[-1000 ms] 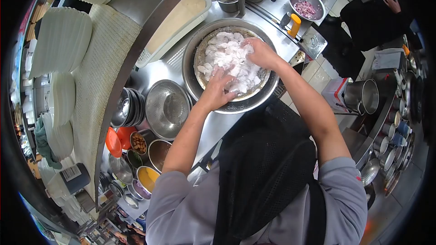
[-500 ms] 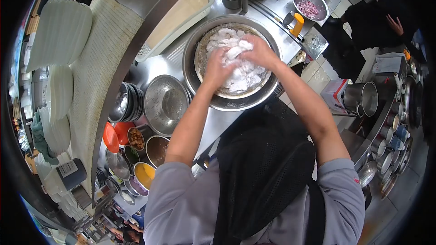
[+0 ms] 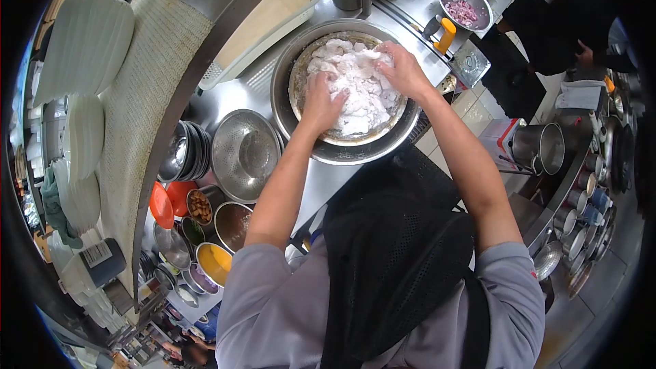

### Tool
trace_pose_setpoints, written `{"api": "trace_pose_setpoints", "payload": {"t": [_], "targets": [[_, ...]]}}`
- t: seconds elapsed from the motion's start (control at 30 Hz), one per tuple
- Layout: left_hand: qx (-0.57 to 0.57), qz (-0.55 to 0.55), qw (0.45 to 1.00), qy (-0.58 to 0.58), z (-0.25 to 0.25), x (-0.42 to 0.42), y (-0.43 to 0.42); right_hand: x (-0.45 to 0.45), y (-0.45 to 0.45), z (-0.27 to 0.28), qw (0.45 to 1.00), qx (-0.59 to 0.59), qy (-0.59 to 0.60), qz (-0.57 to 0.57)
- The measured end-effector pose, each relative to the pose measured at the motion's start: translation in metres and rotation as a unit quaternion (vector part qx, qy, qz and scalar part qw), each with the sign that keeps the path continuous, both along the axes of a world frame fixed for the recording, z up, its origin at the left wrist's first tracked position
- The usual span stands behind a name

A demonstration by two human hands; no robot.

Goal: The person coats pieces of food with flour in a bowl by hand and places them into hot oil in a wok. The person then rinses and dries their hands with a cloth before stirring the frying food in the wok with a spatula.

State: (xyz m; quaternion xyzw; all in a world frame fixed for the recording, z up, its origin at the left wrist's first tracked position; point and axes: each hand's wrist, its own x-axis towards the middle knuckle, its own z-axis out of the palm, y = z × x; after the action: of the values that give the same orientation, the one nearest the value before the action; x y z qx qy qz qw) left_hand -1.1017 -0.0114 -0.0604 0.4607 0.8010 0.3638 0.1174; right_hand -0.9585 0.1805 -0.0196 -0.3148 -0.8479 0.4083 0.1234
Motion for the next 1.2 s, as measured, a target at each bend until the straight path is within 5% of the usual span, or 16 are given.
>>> {"api": "trace_pose_setpoints", "payload": {"t": [0.2,0.3,0.4,0.5,0.77,0.87,0.97,1.2], "targets": [[0.079,0.059,0.990,-0.104,-0.006,-0.013,0.009,-0.003,0.005,-0.010,0.976,-0.191,0.083,0.061],[0.090,0.063,0.981,-0.161,0.007,-0.020,-0.001,0.005,0.006,0.001,0.963,-0.267,0.027,0.032],[0.092,0.059,0.982,-0.152,0.020,-0.025,-0.006,0.007,0.002,-0.012,0.901,-0.413,0.128,-0.029],[0.081,0.073,0.978,-0.177,0.026,-0.028,-0.005,0.013,-0.008,-0.012,0.987,-0.009,-0.074,0.143],[0.138,0.093,0.954,-0.249,0.001,-0.052,-0.003,0.001,-0.005,-0.009,0.995,-0.097,-0.013,-0.007],[0.156,0.124,0.900,-0.387,0.003,-0.057,-0.004,-0.004,-0.008,0.009,0.993,-0.097,-0.032,-0.053],[0.155,0.104,0.900,-0.395,0.011,-0.060,-0.005,-0.010,-0.006,0.019,0.975,-0.182,-0.078,-0.101],[0.166,0.049,0.917,-0.360,0.035,-0.056,-0.013,0.006,0.018,0.009,0.985,-0.170,-0.008,-0.034]]}}
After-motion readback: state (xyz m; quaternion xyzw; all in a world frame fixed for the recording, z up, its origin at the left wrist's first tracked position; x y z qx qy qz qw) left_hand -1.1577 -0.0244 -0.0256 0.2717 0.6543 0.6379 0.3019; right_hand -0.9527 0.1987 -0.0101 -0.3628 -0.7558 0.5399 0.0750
